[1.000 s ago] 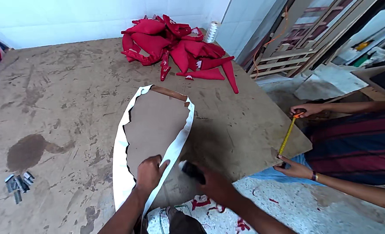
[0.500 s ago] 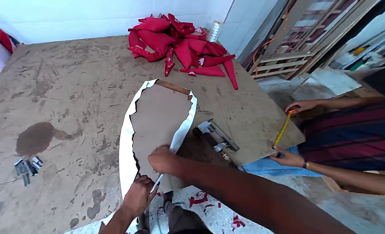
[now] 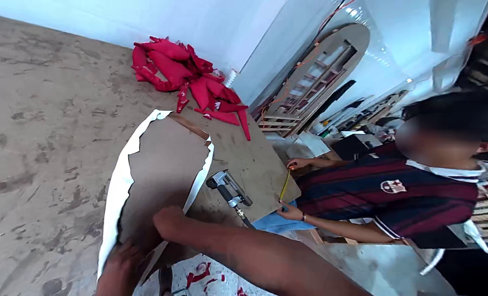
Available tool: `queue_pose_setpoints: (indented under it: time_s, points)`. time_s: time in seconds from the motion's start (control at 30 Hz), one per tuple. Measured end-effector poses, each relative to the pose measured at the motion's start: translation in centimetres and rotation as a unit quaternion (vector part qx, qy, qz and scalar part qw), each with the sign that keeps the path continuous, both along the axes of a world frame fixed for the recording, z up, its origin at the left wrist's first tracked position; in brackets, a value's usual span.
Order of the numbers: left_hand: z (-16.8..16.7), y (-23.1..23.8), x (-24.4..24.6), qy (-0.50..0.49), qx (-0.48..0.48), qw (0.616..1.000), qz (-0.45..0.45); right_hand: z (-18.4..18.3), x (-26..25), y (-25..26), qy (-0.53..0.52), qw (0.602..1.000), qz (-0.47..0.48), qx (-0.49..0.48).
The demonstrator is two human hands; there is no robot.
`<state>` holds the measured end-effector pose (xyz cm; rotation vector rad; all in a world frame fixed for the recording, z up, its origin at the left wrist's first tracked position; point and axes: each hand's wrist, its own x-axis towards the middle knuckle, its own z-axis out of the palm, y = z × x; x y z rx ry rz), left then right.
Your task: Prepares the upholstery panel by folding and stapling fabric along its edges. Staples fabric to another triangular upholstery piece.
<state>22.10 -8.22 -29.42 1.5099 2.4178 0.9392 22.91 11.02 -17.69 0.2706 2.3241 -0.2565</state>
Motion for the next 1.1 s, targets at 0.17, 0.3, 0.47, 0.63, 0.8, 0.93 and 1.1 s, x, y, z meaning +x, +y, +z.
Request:
queue_pose_setpoints:
  time_s: [0.17, 0.3, 0.47, 0.63, 0.8, 0.93, 1.1]
  points:
    - [-1.0, 0.8, -0.6, -0.002, 0.002, 1.000, 0.021, -3.2, 5.2, 6.2, 0.291, 0.940, -0.121, -0.135]
    - [-2.6, -0.3, -1.6, 0.005, 0.073, 0.996, 0.050, -5.6, 11.2, 16.5, 0.496, 0.824, -0.273, -0.003]
    - [-2.5, 0.2, -1.4, 0.007, 0.057, 0.997, 0.050, -8.5, 14.7, 24.3, 0.376, 0.878, -0.276, 0.108]
    - [-2.2, 0.3, -1.4, 0.013, 0.054, 0.997, 0.054, -7.7, 13.1, 24.4, 0.311, 0.879, -0.342, 0.112]
    - [-1.8, 0.0, -1.3, 0.002, 0.034, 0.998, 0.049, -1.1, 14.3, 16.5, 0.246, 0.860, -0.448, -0.017]
    - [-0.8, -0.1, -1.6, -0.022, -0.012, 0.999, 0.044, 2.7, 14.6, 4.8, 0.256, 0.913, -0.296, -0.113]
    - [0.9, -0.2, -1.9, -0.088, -0.101, 0.991, 0.020, 3.0, 11.6, 0.1, 0.197, 0.965, -0.172, 0.013]
